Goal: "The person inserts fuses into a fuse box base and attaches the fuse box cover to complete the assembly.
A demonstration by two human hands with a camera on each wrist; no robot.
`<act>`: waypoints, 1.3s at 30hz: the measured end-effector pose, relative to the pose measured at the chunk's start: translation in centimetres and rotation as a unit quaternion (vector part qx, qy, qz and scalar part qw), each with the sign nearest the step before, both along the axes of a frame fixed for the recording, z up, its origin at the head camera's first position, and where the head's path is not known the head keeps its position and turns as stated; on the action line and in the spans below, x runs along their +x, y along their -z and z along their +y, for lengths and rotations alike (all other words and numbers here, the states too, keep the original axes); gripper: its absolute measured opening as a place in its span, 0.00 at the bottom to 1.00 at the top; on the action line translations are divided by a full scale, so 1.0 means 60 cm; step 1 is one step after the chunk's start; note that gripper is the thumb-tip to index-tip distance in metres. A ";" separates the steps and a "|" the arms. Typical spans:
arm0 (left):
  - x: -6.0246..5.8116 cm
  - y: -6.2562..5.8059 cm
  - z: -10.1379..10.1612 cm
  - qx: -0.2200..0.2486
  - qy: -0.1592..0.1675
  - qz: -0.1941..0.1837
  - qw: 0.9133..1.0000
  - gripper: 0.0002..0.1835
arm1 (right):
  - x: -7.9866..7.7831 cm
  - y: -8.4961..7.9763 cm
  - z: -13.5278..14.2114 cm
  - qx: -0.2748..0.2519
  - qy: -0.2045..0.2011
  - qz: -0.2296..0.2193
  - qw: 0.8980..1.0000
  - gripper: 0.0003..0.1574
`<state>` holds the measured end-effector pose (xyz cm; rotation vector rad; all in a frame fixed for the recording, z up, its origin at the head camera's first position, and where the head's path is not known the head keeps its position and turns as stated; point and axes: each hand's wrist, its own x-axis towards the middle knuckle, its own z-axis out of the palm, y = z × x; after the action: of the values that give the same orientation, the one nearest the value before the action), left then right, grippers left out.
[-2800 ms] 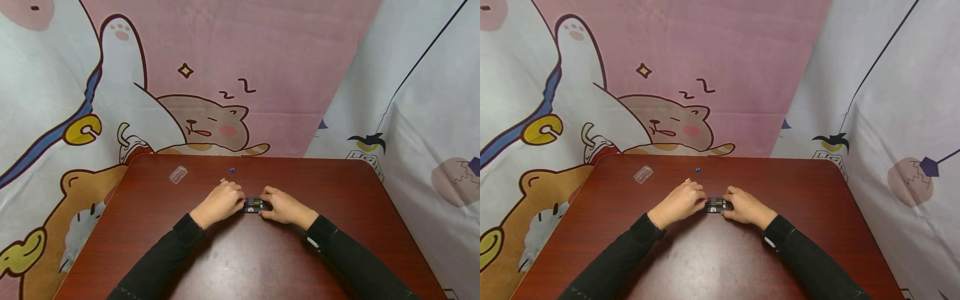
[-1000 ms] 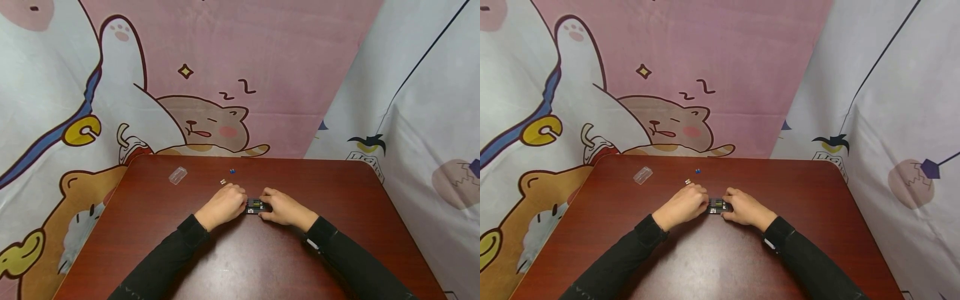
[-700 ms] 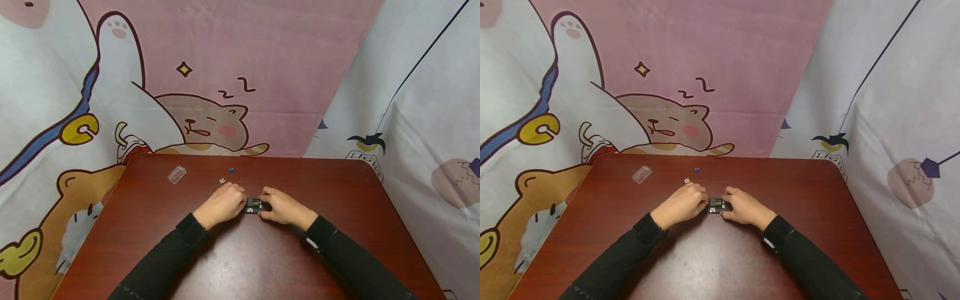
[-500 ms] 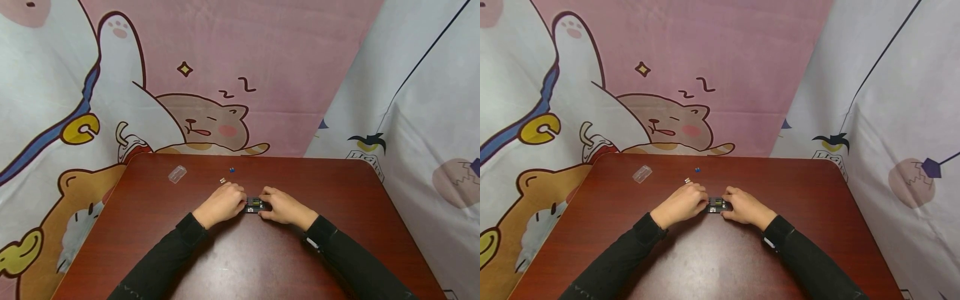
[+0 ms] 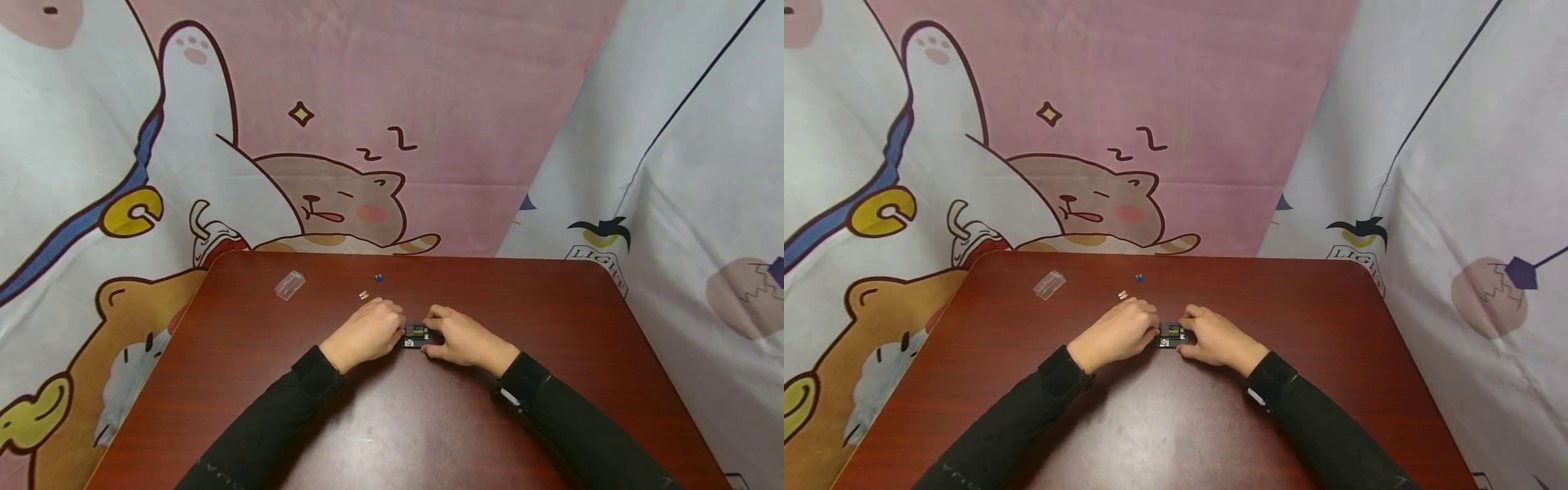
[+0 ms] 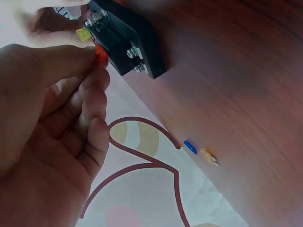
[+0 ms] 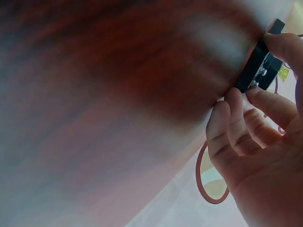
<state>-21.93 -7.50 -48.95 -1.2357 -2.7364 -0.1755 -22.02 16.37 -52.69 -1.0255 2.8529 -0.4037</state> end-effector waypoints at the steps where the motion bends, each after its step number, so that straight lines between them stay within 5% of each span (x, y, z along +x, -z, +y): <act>1: 0.000 0.000 0.001 -0.002 0.001 0.003 1.000 0.06 | 0.000 0.000 0.000 -0.001 0.000 0.001 1.000 0.32; 19: 0.005 0.004 0.006 -0.026 0.002 0.014 1.000 0.05 | 0.005 0.002 -0.001 0.000 -0.005 -0.004 1.000 0.33; 29: -0.008 0.025 -0.024 0.051 0.013 0.003 0.999 0.05 | 0.001 -0.008 -0.003 0.003 -0.007 0.008 1.000 0.33; 39: -0.025 0.013 -0.070 0.082 -0.071 0.031 0.994 0.08 | 0.001 -0.006 -0.003 0.010 0.006 -0.008 1.000 0.37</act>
<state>-23.44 -11.73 -49.74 -0.9833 -2.6819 -0.3332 -21.94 16.21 -52.31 -0.9990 2.8448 -0.3807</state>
